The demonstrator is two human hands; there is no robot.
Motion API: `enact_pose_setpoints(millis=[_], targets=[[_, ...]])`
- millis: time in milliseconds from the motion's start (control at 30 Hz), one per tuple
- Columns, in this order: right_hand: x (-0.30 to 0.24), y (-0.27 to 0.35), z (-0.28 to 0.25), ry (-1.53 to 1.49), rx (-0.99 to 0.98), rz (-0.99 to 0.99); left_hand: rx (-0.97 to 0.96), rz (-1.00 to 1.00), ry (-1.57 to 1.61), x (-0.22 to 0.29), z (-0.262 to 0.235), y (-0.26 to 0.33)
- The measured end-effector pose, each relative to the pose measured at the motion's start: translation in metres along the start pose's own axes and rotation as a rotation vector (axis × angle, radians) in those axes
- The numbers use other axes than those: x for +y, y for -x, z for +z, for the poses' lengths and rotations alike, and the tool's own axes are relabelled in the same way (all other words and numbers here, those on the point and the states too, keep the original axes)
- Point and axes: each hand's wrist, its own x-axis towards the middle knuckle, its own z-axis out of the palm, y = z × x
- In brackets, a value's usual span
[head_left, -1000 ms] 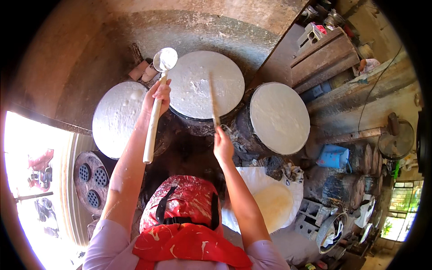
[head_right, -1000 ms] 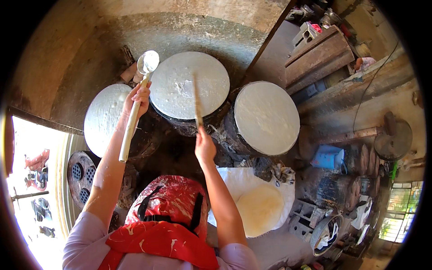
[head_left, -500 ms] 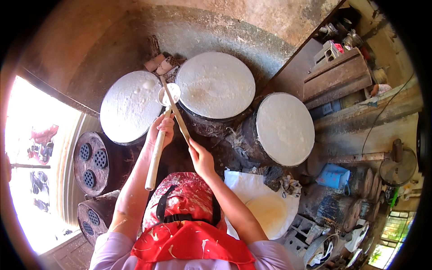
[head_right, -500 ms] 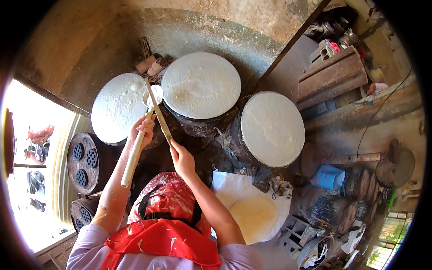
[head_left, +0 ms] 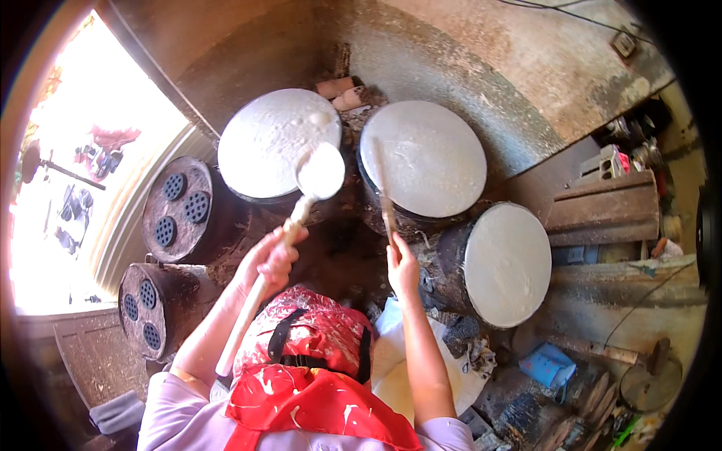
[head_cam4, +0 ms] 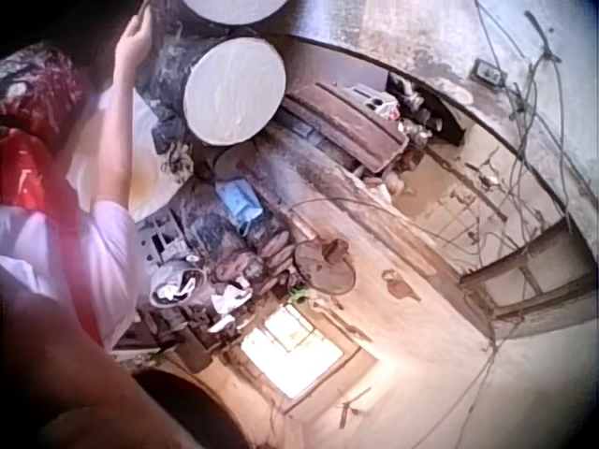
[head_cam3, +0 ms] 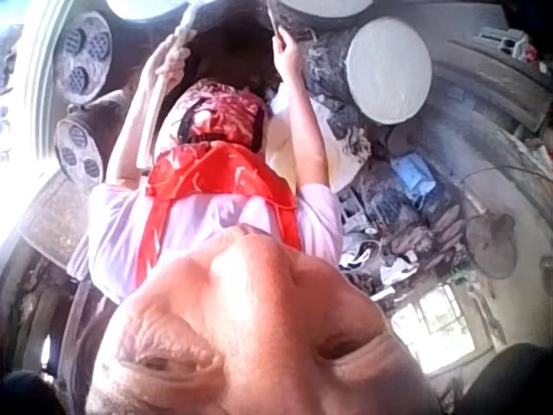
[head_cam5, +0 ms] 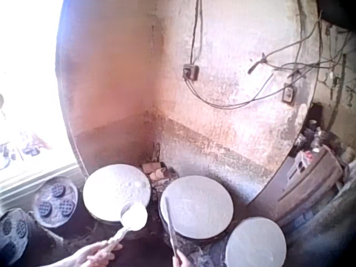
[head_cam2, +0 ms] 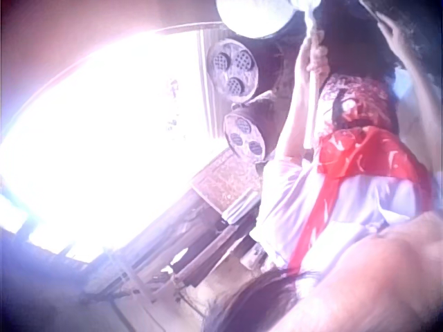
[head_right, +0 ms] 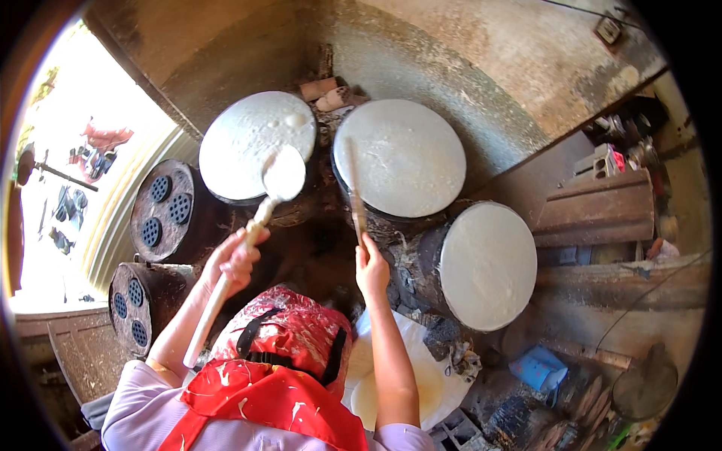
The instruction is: The person spreads white liquid batter onto circular steaming plates using a wooden paddle and a ladle, removes the steamed sheets once cooked, and mixes pieces of cooked batter in a bowl with cabbage using chopsticks.
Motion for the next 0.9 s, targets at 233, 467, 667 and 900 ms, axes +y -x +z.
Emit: enact_pose_setpoints(millis=[233,467,667,900], targets=[[-0.042,0.007,0.032,-0.133,-0.032,-0.030,0.148,0.084,0.063,0.001,-0.057,0.068],[-0.111,0.099,0.053,0.076,-0.327,-0.142,0.381,0.298,-0.298,0.059,-0.087,0.165],[-0.155,0.117,0.080,0.313,-0.411,-0.092,0.451,0.382,-0.314,0.096,-0.111,0.217],[-0.176,0.116,0.096,0.420,-0.368,-0.095,0.412,0.355,-0.246,0.125,-0.123,0.223]])
